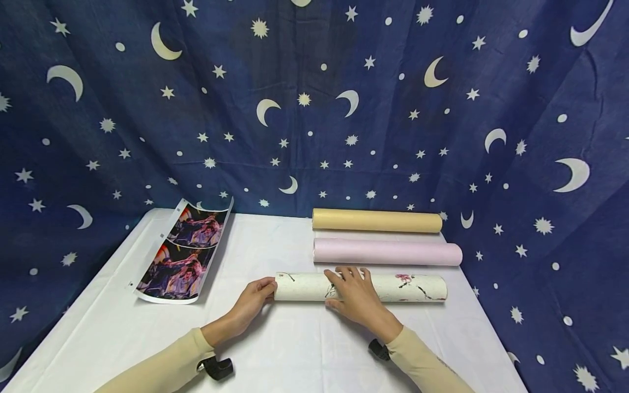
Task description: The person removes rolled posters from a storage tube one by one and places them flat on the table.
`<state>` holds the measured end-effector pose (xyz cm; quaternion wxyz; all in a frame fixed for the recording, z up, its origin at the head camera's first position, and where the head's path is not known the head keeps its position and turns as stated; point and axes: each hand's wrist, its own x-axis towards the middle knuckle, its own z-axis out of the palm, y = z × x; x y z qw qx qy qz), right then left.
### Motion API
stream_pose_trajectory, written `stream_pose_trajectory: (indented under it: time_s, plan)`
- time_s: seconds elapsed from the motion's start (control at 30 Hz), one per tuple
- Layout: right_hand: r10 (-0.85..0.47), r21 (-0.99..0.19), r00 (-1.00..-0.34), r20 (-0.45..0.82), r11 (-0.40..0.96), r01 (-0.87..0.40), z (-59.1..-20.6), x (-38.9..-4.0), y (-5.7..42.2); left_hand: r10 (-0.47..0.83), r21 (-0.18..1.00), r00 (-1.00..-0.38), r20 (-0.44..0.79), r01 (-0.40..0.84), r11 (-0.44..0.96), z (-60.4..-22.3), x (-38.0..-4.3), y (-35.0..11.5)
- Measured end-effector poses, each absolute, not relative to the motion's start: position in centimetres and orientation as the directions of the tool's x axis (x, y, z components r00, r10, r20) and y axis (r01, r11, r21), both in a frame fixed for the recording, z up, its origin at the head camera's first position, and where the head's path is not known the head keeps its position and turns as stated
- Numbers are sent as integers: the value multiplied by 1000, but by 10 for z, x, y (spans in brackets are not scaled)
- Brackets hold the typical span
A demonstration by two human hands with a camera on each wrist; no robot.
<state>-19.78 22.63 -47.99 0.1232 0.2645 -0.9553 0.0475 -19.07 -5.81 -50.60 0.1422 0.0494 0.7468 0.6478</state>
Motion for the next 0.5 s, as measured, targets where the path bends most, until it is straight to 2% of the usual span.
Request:
stream_pose_trajectory:
  time_s: [0.23, 0.5]
  plan:
    - [-530, -88, -826, 190, 829, -552, -480, -202, 200, 255, 978, -953, -165, -125, 165, -506, -191, -57]
    - [-548, -72, -823, 148, 824, -562, -483, -204, 186, 334, 978, -921, -199, -166, 124, -503, -190, -55]
